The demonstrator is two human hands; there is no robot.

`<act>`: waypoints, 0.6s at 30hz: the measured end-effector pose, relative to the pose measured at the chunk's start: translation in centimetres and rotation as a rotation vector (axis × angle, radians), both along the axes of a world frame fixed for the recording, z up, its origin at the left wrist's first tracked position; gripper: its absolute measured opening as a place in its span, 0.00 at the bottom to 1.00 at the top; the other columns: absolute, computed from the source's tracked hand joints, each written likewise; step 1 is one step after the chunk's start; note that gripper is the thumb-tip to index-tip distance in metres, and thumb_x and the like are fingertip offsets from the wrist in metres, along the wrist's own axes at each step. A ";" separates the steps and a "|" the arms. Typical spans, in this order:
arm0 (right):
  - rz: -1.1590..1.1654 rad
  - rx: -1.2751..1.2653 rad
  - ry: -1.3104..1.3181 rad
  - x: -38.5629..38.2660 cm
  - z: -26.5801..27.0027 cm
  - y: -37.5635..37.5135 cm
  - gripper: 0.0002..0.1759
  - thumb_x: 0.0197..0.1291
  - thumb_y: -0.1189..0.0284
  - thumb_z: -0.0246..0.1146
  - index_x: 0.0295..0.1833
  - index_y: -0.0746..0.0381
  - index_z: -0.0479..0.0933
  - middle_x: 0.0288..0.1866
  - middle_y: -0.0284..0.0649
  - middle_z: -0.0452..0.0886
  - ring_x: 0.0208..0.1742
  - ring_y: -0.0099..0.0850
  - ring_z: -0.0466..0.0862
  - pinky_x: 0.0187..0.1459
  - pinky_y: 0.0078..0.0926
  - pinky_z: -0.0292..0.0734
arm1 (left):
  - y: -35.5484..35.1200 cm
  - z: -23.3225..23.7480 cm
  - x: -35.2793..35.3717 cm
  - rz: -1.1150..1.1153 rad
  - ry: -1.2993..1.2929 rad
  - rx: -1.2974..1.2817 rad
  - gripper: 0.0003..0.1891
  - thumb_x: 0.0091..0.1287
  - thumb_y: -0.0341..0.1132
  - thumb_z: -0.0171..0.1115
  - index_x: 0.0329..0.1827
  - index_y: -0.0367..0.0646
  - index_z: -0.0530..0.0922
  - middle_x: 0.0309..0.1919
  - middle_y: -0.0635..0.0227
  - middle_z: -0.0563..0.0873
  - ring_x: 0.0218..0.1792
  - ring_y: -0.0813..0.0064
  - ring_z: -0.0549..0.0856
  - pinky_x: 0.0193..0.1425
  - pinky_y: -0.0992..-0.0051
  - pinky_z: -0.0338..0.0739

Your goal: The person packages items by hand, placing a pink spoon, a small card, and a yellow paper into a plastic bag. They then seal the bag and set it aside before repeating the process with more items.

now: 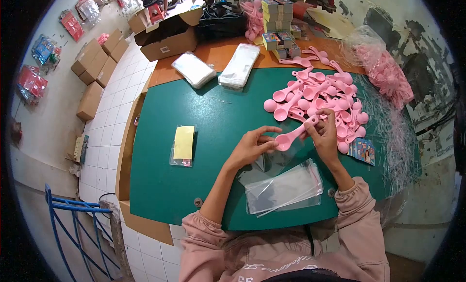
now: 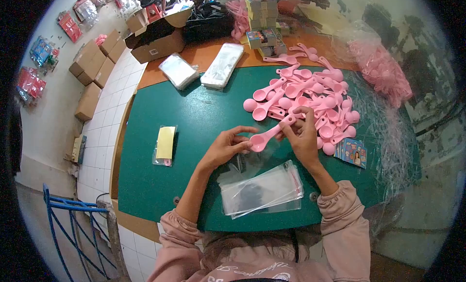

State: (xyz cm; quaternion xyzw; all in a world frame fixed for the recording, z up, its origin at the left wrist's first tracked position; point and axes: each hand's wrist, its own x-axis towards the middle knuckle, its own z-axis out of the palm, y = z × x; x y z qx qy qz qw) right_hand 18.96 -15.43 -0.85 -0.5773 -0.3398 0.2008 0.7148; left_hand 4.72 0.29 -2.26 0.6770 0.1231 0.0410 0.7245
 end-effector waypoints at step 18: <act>0.011 -0.156 -0.062 -2.3 0.0 0.4 0.09 0.63 0.72 0.55 0.40 0.64 0.62 0.30 0.39 0.77 0.26 0.20 0.76 0.26 0.15 0.70 | 0.8 -0.4 -0.2 -0.146 0.060 0.116 0.17 0.68 0.42 0.52 0.43 0.35 0.80 0.29 0.75 0.81 0.30 0.87 0.75 0.33 0.85 0.70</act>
